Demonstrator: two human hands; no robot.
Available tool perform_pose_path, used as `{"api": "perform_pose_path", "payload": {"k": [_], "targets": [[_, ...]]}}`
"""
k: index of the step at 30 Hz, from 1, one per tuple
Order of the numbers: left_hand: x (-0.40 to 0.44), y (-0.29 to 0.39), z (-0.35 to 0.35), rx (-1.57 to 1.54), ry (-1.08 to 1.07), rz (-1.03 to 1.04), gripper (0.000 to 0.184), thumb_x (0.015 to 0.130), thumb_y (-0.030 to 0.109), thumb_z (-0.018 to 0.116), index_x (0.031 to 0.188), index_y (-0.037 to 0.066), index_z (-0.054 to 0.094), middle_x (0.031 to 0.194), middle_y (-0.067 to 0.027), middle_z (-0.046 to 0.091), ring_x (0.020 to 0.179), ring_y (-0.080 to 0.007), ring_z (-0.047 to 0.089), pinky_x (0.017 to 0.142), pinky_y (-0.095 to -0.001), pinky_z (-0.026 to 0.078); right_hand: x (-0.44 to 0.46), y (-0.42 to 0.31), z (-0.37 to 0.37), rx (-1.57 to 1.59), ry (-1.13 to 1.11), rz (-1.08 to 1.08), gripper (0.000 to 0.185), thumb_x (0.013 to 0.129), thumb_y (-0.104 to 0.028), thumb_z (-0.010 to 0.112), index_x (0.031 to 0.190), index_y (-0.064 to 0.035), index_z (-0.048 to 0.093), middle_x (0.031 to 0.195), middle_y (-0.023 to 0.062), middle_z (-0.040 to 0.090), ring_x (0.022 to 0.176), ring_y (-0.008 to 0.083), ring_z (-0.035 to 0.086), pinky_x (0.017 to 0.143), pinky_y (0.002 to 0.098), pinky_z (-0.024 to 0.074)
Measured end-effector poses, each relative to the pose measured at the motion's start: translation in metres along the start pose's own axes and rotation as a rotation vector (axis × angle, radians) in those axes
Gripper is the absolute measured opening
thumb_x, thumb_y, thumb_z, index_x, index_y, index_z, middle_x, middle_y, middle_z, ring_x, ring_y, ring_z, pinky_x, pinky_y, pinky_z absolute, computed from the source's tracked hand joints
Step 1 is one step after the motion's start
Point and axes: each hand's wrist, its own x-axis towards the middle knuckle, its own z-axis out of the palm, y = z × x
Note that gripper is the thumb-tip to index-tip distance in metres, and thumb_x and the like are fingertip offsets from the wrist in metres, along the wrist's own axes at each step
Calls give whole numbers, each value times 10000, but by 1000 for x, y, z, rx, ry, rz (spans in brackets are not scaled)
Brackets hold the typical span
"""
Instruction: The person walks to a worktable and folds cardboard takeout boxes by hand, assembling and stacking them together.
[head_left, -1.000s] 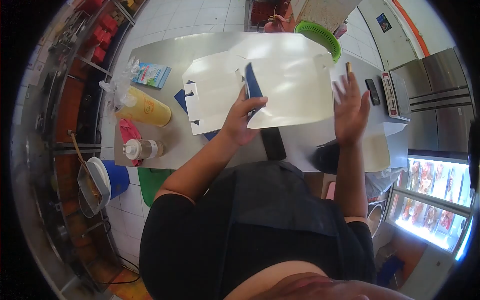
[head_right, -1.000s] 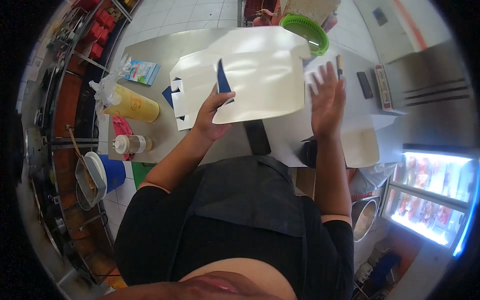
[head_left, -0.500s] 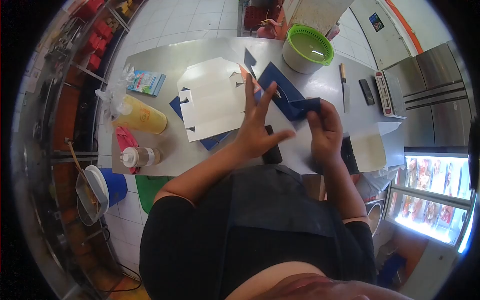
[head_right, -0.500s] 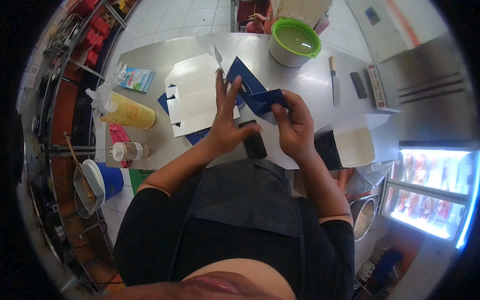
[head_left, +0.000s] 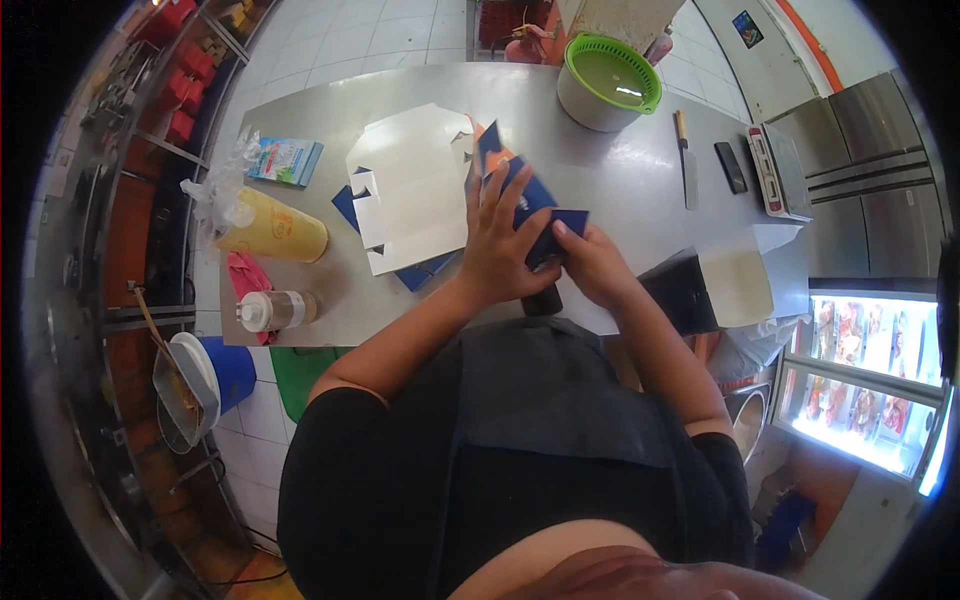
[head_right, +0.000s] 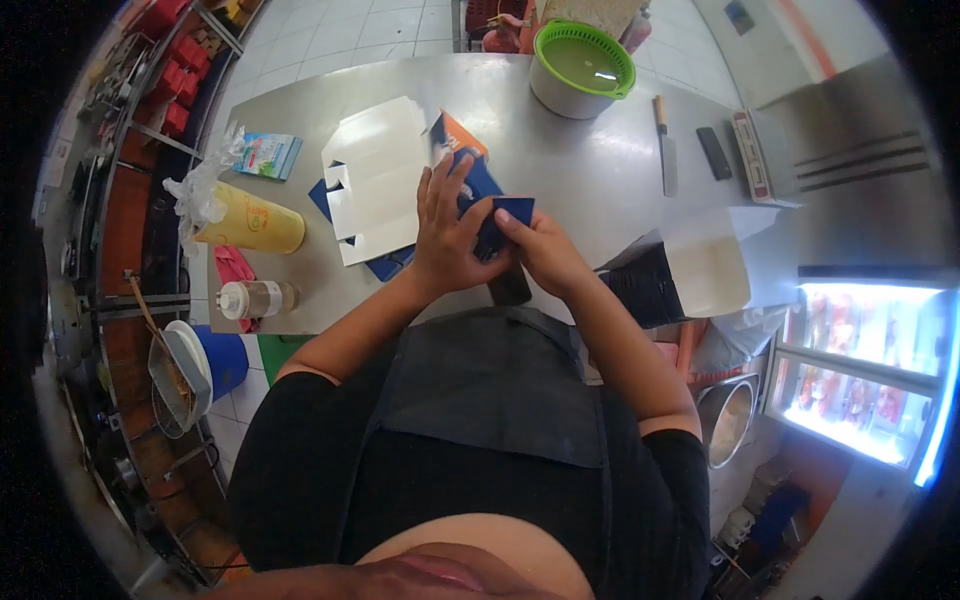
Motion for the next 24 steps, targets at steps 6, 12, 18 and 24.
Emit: {"api": "perform_pose_path", "payload": {"k": [6, 12, 18, 24], "targets": [[-52, -29, 15, 130, -144, 14, 581, 722, 579, 857, 1136, 191, 729, 1649, -188, 322, 1559, -441, 218, 1211, -729, 71, 13, 62, -23, 86, 90, 75, 384, 1074, -300, 624, 1359, -45, 599, 1288, 58, 670, 1228, 173, 608, 1084, 363, 463], [-82, -25, 20, 118, -16, -72, 695, 707, 595, 880, 1218, 195, 632, 1614, -231, 230, 1539, -521, 116, 1204, -754, 63, 8, 76, -24, 3, 68, 100, 419, 1077, -305, 608, 1405, -49, 559, 1326, 77, 649, 1250, 178, 593, 1098, 372, 450], [-77, -34, 27, -28, -3, 21, 610, 700, 454, 897, 1120, 168, 559, 1607, -191, 260, 1531, -547, 111, 1180, -799, 85, 9, 64, -3, -331, 226, 77, 344, 1099, -334, 566, 1260, -31, 589, 1182, 78, 678, 1112, 162, 616, 1003, 334, 460], [-51, -40, 16, -32, -120, 105, 638, 745, 463, 878, 1137, 165, 474, 1588, -191, 290, 1519, -565, 126, 1208, -757, 98, 7, 59, 8, -820, 298, -211, 379, 1123, -368, 485, 1157, 6, 532, 1049, 185, 647, 992, 240, 625, 896, 405, 499]]}}
